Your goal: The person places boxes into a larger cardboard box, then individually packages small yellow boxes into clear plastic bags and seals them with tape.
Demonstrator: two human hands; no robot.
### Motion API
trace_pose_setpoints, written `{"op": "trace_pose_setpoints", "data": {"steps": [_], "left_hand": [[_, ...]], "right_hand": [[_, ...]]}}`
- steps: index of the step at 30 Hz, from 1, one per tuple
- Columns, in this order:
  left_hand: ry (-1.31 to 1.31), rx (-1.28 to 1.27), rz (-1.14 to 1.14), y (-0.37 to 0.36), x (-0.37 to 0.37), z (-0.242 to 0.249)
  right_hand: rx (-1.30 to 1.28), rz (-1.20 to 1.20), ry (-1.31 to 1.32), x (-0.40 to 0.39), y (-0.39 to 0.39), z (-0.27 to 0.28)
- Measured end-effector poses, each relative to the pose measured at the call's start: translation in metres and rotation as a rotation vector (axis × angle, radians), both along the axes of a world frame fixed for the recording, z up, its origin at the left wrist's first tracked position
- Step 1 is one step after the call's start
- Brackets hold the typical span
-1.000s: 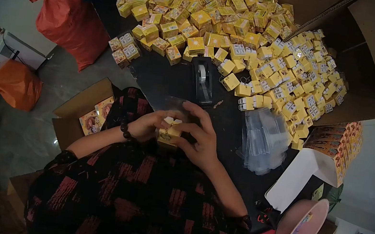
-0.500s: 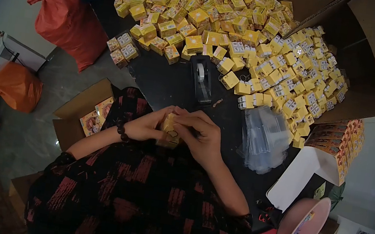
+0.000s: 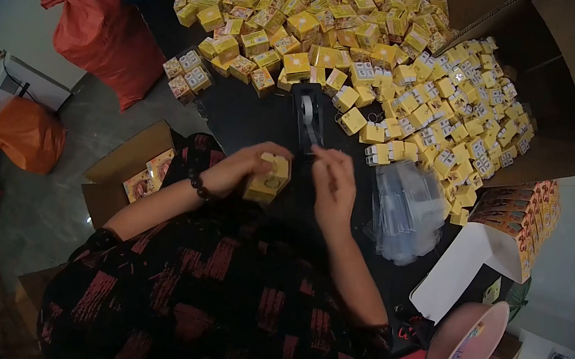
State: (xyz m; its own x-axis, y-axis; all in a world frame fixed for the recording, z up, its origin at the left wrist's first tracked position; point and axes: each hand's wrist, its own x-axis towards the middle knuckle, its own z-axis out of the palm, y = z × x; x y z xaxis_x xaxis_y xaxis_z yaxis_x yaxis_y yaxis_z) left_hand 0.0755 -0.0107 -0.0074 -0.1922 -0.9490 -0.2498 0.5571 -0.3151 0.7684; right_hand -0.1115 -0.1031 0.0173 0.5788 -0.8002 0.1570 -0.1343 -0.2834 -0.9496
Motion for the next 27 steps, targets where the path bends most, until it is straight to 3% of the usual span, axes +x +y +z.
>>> {"op": "trace_pose_setpoints", "data": {"steps": [1,2,3,5,6,8,12,14,18,19,21,23,27], "left_hand": [[-0.091,-0.039,0.03,-0.01,0.005,0.001],[-0.137,-0.049,0.046,-0.019,0.008,-0.011],[-0.14,-0.052,0.044,-0.026,0.008,-0.021],[-0.21,-0.063,-0.047,-0.037,0.008,-0.033],[-0.211,-0.065,-0.05,-0.038,0.008,-0.032],[-0.177,-0.052,-0.049,-0.039,0.009,-0.032],[-0.181,-0.026,-0.069,-0.037,0.009,-0.036],[-0.171,-0.017,-0.056,-0.037,0.008,-0.036],[-0.226,-0.062,0.016,-0.032,-0.001,-0.042],[-0.309,-0.124,0.089,-0.025,-0.005,-0.042],[-0.393,-0.188,0.168,-0.021,-0.005,-0.035],[-0.839,-0.358,0.216,-0.013,-0.008,-0.019],[-0.806,-0.432,0.305,-0.007,-0.017,-0.003]], "right_hand": [[0.115,-0.167,-0.005,0.005,-0.016,-0.012],[-0.048,-0.163,0.167,0.006,-0.031,-0.024],[-0.051,-0.165,0.164,0.008,-0.042,-0.03],[0.376,0.067,0.24,0.009,-0.058,-0.038],[0.375,0.064,0.238,0.007,-0.062,-0.039],[0.908,0.071,-0.013,0.005,-0.067,-0.041],[0.989,-0.08,-0.191,-0.006,-0.04,-0.028],[0.607,-0.083,0.045,-0.015,-0.031,-0.056],[0.575,-0.178,-0.064,-0.015,-0.02,-0.085],[0.576,-0.178,-0.064,-0.014,-0.011,-0.069],[0.855,-0.09,-0.274,-0.014,0.003,-0.03],[0.865,-0.065,-0.203,-0.009,0.017,-0.014],[0.871,0.001,-0.128,-0.006,0.024,-0.022]]}}
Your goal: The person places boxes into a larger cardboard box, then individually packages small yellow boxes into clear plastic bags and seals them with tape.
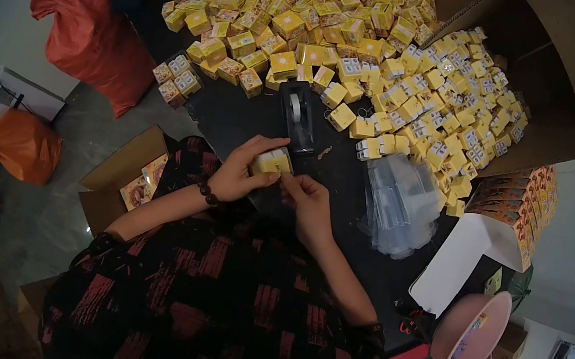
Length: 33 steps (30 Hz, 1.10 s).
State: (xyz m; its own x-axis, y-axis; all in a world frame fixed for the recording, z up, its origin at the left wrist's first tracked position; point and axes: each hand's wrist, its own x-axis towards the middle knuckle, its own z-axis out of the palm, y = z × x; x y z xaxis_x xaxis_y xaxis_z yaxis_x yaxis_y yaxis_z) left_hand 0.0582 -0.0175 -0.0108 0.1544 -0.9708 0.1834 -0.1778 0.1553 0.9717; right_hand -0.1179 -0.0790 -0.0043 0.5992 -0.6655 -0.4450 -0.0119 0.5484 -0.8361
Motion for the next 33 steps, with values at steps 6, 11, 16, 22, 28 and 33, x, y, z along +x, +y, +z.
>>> {"op": "trace_pose_setpoints", "data": {"steps": [6,11,16,22,28,33], "left_hand": [[0.548,0.165,-0.169,-0.001,-0.005,-0.002],[0.666,0.347,-0.17,-0.024,0.01,-0.028],[0.723,0.436,-0.223,-0.031,0.013,-0.051],[0.72,0.461,-0.216,-0.029,0.012,-0.042],[0.984,0.498,-0.03,-0.017,-0.002,-0.025],[1.243,0.386,0.0,-0.009,-0.011,-0.007]], "right_hand": [[-0.951,0.185,0.229,0.0,0.003,-0.017],[-0.941,-0.237,0.246,0.011,-0.039,-0.007],[-0.545,0.111,0.241,0.021,-0.081,-0.022],[-0.271,-0.083,0.16,-0.003,-0.058,-0.026],[-0.404,-0.056,0.268,-0.014,-0.035,-0.048],[-0.244,0.031,0.094,-0.006,0.008,-0.003]]}}
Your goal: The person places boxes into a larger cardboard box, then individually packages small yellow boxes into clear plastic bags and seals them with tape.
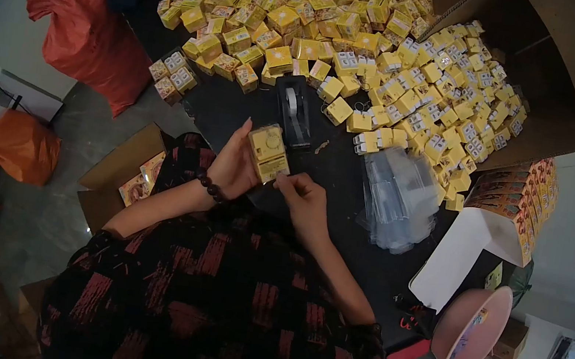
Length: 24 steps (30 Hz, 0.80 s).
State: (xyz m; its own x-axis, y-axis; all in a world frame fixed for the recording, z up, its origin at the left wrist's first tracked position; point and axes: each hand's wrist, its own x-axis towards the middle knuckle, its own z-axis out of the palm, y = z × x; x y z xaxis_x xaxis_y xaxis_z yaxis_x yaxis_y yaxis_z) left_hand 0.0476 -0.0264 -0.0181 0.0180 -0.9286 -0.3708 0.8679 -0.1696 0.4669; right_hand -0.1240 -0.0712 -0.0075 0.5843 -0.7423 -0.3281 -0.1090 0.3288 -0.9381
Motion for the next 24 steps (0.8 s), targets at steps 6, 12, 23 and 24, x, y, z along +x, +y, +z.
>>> {"op": "trace_pose_setpoints", "data": {"steps": [6,12,23,24], "left_hand": [[0.122,0.008,-0.037,0.015,-0.003,0.011],[-0.825,0.04,0.045,0.029,0.041,0.011],[-2.535,0.452,0.453,0.01,0.154,-0.033],[-2.528,0.526,0.454,0.007,0.16,-0.035]], "right_hand": [[-0.658,0.081,0.138,-0.002,0.003,-0.003],[-1.441,-0.013,0.557,-0.035,-0.039,0.032],[-1.085,-0.189,1.228,-0.114,-0.096,0.021],[-1.195,-0.187,1.134,-0.115,-0.097,0.019]]}}
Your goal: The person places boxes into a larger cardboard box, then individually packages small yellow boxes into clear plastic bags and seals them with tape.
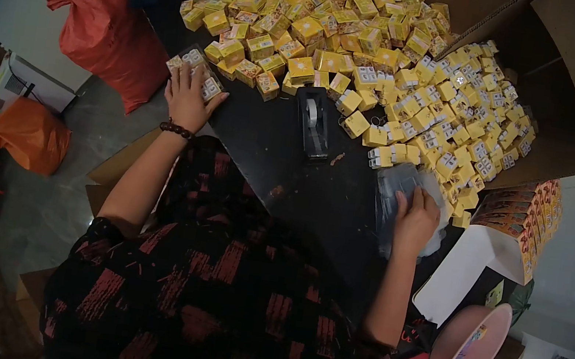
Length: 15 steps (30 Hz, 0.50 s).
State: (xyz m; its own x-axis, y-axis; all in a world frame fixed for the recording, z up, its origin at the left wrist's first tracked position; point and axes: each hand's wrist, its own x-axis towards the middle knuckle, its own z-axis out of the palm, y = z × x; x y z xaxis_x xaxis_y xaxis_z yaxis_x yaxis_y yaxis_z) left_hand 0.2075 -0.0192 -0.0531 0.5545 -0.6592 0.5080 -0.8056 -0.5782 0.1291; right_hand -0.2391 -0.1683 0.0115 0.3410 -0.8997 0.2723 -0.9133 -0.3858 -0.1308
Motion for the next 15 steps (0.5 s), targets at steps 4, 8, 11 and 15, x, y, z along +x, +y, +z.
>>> {"op": "trace_pose_setpoints", "data": {"steps": [4,8,11,15], "left_hand": [[0.043,0.009,-0.027,-0.003,0.013,0.005],[0.066,-0.133,-0.19,0.005,-0.024,0.028],[0.235,-0.205,-0.461,0.02,-0.081,0.043],[0.427,-0.097,-0.742,0.03,-0.13,0.057]], "right_hand": [[-0.023,0.058,-0.057,-0.011,-0.008,-0.006],[-0.186,0.053,0.024,0.005,0.003,-0.002],[-0.032,-0.032,0.211,0.008,0.006,0.007],[-0.042,0.022,0.158,0.015,0.02,0.026]]}}
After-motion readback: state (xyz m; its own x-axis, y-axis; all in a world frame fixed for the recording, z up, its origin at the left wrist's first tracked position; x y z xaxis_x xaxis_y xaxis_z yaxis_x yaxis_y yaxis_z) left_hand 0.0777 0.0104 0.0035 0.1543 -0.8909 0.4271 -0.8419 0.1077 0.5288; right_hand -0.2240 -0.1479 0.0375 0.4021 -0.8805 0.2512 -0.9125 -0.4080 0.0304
